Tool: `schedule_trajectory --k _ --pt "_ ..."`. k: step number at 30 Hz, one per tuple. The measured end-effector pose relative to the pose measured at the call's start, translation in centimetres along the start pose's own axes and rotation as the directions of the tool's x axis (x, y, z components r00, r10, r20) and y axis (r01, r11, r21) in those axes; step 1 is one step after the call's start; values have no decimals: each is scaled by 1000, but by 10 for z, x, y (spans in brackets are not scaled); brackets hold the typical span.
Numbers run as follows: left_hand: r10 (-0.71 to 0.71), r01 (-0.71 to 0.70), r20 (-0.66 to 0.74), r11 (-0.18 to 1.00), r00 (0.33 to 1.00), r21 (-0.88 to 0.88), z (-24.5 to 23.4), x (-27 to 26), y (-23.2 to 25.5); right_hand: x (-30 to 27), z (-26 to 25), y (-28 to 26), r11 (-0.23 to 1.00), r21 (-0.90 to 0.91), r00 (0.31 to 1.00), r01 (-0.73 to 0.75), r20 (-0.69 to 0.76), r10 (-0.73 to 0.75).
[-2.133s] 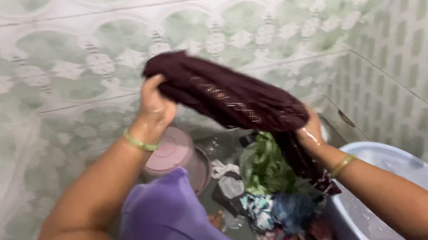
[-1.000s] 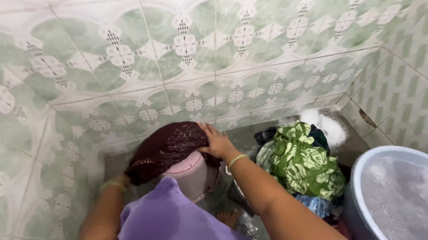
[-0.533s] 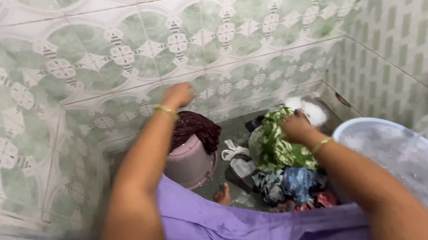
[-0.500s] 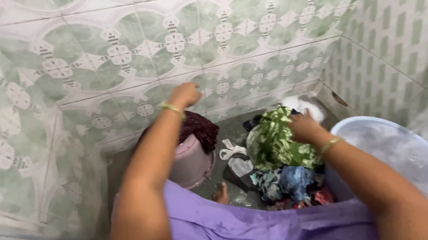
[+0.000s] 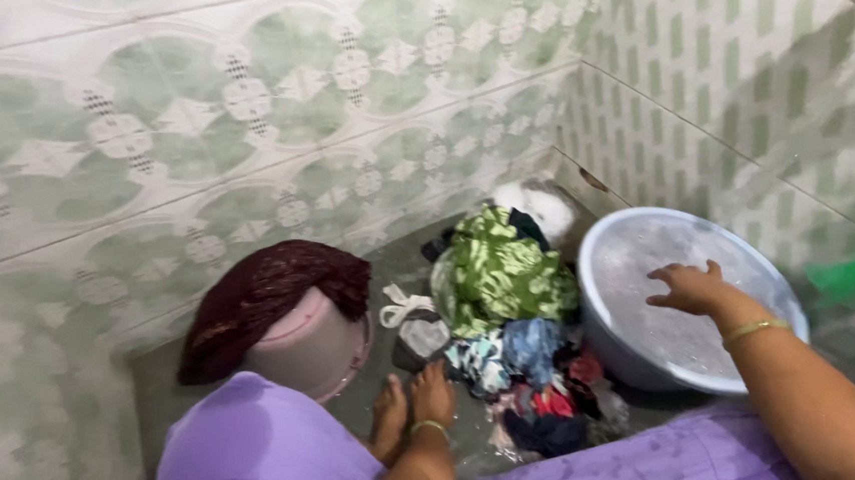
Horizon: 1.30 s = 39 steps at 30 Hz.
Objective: The person washes clothes by hand in a tiled room. They pour soapy water from a blue basin onto a pile of clothes, then transfer a dark garment into a pink bucket. They add water from a blue cup and scrub the garment in the bucket before wringing it out.
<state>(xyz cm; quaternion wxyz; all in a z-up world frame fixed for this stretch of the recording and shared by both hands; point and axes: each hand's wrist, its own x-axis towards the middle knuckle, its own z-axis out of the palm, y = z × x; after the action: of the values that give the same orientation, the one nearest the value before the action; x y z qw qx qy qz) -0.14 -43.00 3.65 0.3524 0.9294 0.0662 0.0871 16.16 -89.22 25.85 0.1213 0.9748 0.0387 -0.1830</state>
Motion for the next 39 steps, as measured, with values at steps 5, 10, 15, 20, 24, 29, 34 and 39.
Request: schedule_trajectory --k 5,10,15,20,24,29,34,39 --pt "-43 46 -50 997 998 65 17 52 15 -13 34 30 998 46 991 -47 130 41" --pt "-128 140 -143 987 981 78 41 57 30 -17 54 56 987 147 990 -62 132 43" --pt "-372 345 59 901 926 263 57 36 27 -20 64 53 985 172 994 -9 109 -10" --pt "-374 290 118 850 920 439 71 64 17 -33 51 6 965 207 982 159 -133 -134" --pt "-286 192 174 887 942 420 97 101 6 -13 19 -47 885 303 902 353 -363 -235" --pt "-408 245 423 889 809 388 119 128 -17 107 27 -117 824 341 826 452 -510 -242" --pt "-436 222 524 879 732 422 138 133 -41 273 72 -169 720 690 852 80 -422 309" --pt "-442 198 533 870 722 452 153 130 -54 329 114 -176 506 767 698 -395 -109 708"
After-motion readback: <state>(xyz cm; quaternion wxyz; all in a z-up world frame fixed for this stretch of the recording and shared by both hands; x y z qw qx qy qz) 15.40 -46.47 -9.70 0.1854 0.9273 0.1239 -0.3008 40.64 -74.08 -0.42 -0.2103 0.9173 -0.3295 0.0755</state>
